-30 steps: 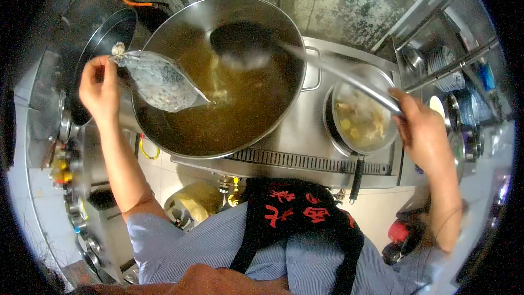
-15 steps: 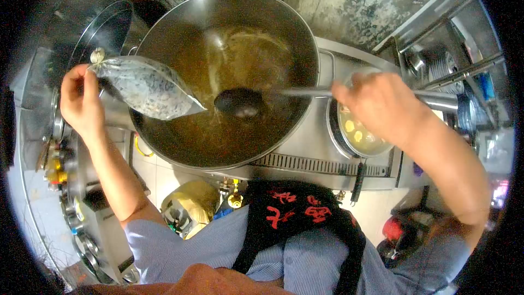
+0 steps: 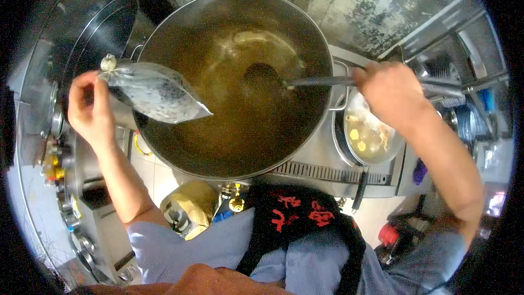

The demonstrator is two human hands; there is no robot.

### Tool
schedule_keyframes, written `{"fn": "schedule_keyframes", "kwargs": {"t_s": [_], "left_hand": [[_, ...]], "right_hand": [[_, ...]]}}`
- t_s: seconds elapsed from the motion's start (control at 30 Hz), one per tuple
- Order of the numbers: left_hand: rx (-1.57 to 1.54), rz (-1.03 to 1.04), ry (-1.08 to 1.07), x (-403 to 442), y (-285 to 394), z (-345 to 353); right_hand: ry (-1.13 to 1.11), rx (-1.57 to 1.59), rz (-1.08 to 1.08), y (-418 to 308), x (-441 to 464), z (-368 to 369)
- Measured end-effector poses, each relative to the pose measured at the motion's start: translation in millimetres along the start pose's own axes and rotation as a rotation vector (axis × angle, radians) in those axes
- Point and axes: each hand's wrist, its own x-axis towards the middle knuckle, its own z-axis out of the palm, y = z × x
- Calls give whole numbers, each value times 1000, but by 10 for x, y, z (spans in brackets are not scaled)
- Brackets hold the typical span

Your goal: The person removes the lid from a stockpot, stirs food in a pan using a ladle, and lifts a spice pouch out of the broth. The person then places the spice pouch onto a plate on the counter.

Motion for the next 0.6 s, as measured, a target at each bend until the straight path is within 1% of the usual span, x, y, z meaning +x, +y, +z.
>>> {"fn": "schedule_keyframes", "kwargs": {"t_s": [0.07, 0.17, 0.27, 0.4, 0.43, 0.53, 0.6], "left_hand": [[-10, -19, -3, -11, -30, 9], [-16, 3, 7, -26, -63, 34], [-50, -25, 11, -55, -74, 78], [-37, -17, 1, -66, -95, 67], [-32, -8, 2, -69, -88, 66], [-28, 9, 8, -66, -97, 62], [-21, 15, 7, -63, -91, 55]], "right_hand": [[-7, 56, 70, 27, -92, -172], [51, 91, 154, 81, -219, -273], [143, -50, 285, 85, -317, -351], [258, -284, 275, 101, -379, -400], [276, -313, 240, 102, -388, -367], [211, -324, 210, 3, -331, -301], [237, -353, 141, -43, -259, -149]]}}
